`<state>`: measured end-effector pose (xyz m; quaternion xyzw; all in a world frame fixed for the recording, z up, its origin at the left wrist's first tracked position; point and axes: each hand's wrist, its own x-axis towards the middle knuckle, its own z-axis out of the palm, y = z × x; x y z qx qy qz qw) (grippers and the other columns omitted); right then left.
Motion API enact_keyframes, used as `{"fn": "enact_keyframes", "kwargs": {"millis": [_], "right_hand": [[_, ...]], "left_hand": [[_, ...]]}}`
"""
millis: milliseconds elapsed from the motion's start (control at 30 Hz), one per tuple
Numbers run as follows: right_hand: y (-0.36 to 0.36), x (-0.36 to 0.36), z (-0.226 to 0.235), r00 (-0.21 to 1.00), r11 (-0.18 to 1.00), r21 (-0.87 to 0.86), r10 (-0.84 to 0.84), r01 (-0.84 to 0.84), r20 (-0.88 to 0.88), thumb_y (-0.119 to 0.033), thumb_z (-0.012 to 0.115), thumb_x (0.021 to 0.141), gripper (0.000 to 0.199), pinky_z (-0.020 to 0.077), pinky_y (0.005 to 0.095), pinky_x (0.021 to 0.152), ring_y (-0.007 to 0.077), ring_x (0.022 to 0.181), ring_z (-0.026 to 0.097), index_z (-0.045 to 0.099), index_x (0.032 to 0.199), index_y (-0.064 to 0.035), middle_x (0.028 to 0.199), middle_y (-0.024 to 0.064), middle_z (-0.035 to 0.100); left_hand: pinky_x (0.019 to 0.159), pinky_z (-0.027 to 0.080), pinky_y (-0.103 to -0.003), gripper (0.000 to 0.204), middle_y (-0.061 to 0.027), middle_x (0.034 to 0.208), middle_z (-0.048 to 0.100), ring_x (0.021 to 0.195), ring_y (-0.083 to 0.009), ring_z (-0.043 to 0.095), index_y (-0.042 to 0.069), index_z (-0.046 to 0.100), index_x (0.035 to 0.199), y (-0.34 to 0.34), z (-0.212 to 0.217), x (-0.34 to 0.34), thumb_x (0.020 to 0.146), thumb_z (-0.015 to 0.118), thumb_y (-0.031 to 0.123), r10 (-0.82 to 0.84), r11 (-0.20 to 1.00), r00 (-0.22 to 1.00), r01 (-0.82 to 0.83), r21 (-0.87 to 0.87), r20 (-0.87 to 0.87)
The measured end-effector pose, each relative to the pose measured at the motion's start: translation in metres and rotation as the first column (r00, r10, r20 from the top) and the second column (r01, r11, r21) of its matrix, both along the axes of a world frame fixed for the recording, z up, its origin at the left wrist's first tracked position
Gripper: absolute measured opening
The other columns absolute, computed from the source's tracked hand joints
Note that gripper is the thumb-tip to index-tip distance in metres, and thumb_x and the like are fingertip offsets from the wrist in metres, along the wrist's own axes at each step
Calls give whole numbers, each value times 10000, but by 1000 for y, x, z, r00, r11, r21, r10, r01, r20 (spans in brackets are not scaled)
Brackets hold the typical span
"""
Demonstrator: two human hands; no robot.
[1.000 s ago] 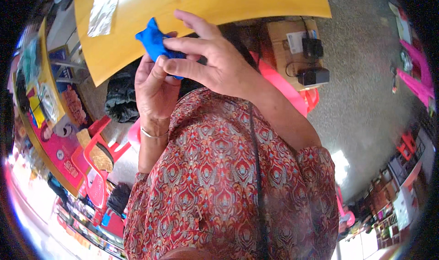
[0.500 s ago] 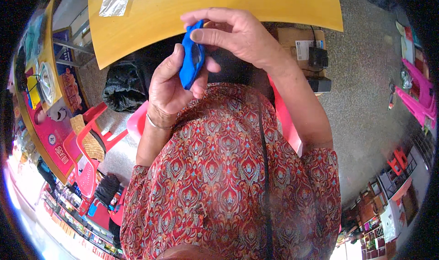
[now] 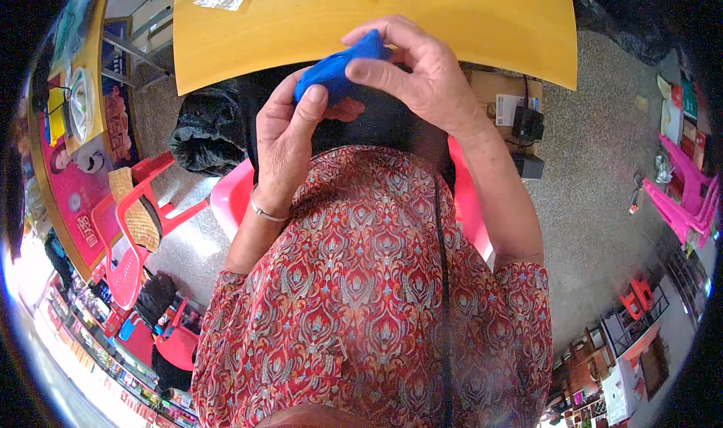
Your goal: The person sits at a yellow table and wraps a small, clear plastic bag containing a beige granular substance with a blue balloon. They stretch the balloon over the bag and tie the balloon's neck to secure the contents.
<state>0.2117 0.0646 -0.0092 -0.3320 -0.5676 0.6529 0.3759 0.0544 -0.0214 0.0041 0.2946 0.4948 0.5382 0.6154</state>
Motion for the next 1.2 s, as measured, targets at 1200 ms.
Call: {"fn": "enact_keyframes", "kwargs": {"millis": [1200], "right_hand": [[5, 1, 7, 991, 967, -240, -111, 90, -72, -221, 678, 839, 270, 487, 207, 604, 102, 654, 592, 643, 992, -1, 841, 46, 651]], "left_hand": [[727, 532, -305, 301, -136, 1005, 613, 824, -211, 632, -46, 522, 1133, 13, -8, -4, 950, 487, 191, 235, 972, 967, -236, -6, 97]]}}
